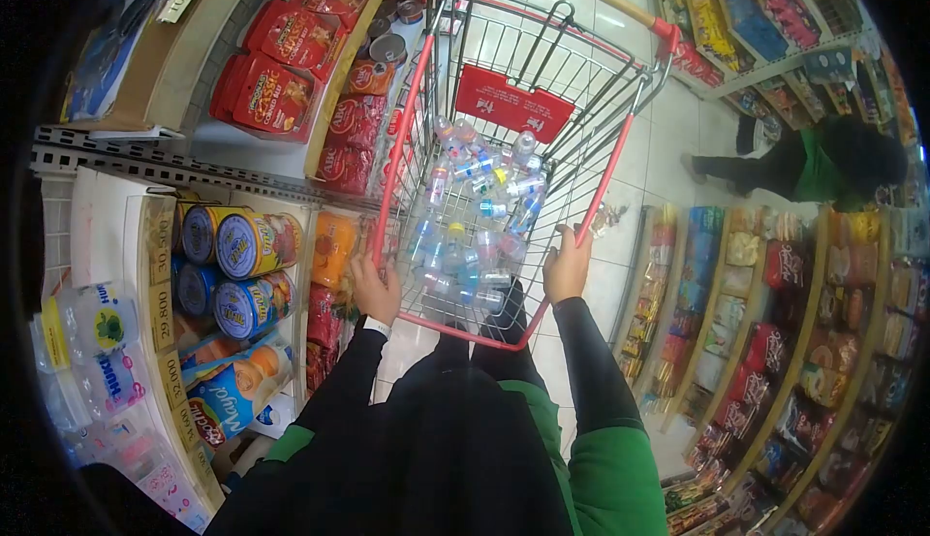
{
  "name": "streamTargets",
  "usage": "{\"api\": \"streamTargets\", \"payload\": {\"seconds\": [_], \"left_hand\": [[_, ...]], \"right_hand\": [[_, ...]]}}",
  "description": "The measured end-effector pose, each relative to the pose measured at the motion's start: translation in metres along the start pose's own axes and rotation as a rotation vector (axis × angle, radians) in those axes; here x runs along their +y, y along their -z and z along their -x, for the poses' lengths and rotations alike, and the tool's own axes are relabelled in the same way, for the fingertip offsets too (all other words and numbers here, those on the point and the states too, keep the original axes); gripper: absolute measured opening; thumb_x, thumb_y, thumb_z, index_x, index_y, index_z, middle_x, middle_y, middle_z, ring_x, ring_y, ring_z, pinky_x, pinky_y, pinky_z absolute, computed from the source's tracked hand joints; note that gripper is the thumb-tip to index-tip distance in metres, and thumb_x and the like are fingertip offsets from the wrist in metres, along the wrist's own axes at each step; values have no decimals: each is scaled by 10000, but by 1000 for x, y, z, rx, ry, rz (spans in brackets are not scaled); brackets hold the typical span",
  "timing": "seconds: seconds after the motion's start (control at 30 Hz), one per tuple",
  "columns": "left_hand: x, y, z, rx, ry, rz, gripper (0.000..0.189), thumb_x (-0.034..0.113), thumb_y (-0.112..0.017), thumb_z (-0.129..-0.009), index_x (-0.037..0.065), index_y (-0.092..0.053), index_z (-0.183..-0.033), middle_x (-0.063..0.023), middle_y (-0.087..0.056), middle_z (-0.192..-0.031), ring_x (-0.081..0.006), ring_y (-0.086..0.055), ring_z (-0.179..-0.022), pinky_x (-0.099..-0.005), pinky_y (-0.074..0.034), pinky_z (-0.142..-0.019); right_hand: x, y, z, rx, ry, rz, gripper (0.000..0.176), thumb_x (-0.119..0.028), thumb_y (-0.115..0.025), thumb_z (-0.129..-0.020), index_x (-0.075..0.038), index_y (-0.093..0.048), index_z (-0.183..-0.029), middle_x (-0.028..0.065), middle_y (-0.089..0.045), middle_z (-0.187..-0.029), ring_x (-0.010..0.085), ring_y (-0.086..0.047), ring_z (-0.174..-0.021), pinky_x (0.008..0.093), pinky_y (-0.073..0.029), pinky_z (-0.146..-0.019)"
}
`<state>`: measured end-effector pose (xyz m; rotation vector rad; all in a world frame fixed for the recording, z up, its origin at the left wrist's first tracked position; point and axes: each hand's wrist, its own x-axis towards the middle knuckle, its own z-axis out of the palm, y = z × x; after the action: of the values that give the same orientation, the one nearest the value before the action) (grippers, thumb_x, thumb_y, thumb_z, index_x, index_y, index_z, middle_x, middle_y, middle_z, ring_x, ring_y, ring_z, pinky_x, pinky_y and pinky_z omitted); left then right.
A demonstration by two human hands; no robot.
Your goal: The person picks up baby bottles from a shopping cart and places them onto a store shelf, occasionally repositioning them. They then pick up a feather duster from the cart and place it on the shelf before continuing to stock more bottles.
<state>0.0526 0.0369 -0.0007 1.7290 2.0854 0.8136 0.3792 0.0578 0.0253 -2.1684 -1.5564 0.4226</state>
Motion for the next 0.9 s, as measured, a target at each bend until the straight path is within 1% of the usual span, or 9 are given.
{"api": "streamTargets", "payload": {"seconds": [0.1,0.2,0.3,0.33,0.47,0.6,0.67,0.83,0.9], "left_hand": [[-2,-8,1,-23,72,13,345,129,-591,-857,32,-517,-1179,-198,-504,-1177,-424,-599,-953,-497,-501,-755],[2,-6,-1,1,55,-30,345,132,-578,-878,29,-516,-1201,-204,-501,-1194,-429,-599,-962,-494,-504,-760],[3,-8,-1,25,80,-34,326,134,-571,-903,21,-523,-1205,-209,-505,-1201,-432,-595,-977,-484,-501,-780],[1,-9,0,26,89,-31,313,133,-569,-915,15,-530,-1202,-212,-508,-1204,-434,-590,-990,-477,-498,-799],[3,-6,0,-10,188,-20,270,113,-581,-919,-3,-558,-1162,-231,-525,-1189,-442,-538,-1081,-461,-450,-900],[2,-7,1,2,139,-16,257,79,-566,-921,-23,-550,-1157,-239,-523,-1129,-444,-523,-1052,-471,-436,-899],[1,-7,3,-12,152,-20,251,73,-562,-920,-24,-550,-1151,-237,-521,-1127,-439,-525,-1049,-468,-436,-898],[8,-1,-3,-87,193,-65,227,44,-550,-907,-21,-559,-1125,-223,-517,-1130,-415,-537,-1031,-442,-437,-894],[8,-2,-3,-76,205,-45,226,44,-548,-907,-19,-564,-1123,-219,-520,-1129,-412,-535,-1037,-443,-433,-898]], "right_hand": [[-4,1,-1,57,44,98,472,12,-672,-763,-98,-568,-1210,256,-389,-1385,471,-419,-1277,509,-374,-1047],[-8,-4,-6,49,348,494,499,-113,-624,-832,-160,-548,-1323,244,-255,-1559,467,-241,-1437,712,-209,-1080],[-44,-44,-1,-190,605,337,389,-55,-554,-852,-148,-589,-1228,178,-432,-1455,407,-346,-1393,624,-289,-1100],[-40,-68,-3,-323,564,276,330,-102,-536,-886,-168,-607,-1202,182,-513,-1355,384,-483,-1274,580,-355,-1068],[-4,-154,-1,-874,101,365,214,-161,-519,-921,-87,-588,-1109,182,-582,-1216,365,-603,-1109,562,-469,-929],[53,-206,37,-785,208,510,245,-182,-506,-930,-95,-574,-1148,173,-584,-1214,379,-596,-1124,574,-468,-921],[69,-226,51,-994,-59,474,342,-230,-575,-895,-122,-552,-1219,155,-578,-1233,382,-566,-1172,593,-454,-929],[63,-220,43,-1083,81,586,678,-323,-788,-710,-115,-500,-1288,160,-554,-1256,389,-552,-1205,584,-460,-966],[67,-219,27,-1295,-68,479,843,-401,-863,-614,-106,-483,-1307,168,-534,-1300,424,-543,-1215,554,-484,-953]]}}
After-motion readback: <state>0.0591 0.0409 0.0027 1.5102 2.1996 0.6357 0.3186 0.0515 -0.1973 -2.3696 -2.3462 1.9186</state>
